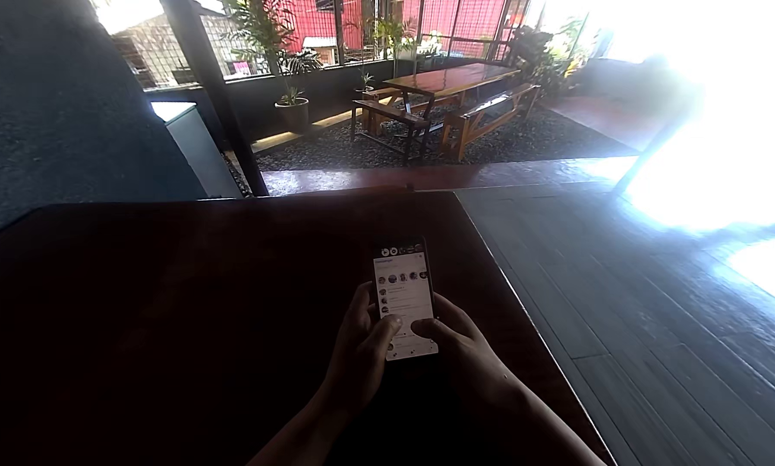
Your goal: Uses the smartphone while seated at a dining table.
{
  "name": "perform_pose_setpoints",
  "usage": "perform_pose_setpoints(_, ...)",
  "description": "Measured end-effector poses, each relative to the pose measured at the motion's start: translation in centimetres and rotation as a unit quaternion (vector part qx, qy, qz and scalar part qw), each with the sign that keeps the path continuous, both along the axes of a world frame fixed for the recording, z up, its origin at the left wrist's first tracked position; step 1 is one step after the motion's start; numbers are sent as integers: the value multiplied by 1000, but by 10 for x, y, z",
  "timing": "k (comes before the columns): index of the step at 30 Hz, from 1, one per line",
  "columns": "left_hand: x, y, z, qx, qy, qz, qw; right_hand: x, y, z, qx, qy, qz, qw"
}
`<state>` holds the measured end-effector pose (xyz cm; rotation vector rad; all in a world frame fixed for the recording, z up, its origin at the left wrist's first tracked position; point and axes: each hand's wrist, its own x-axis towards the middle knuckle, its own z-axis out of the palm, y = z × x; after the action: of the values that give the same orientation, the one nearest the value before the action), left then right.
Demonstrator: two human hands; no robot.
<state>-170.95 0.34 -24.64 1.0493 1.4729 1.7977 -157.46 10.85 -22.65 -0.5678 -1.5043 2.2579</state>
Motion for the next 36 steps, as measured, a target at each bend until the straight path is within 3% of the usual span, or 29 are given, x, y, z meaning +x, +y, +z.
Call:
perform_pose_setpoints(10,0,3,1,-2,-18,86,996,0,-2,0,27,7,27,999)
perform_pose_setpoints(36,-1,0,-2,-23,-32,61,997,0,-2,5,-28,-27,7,999)
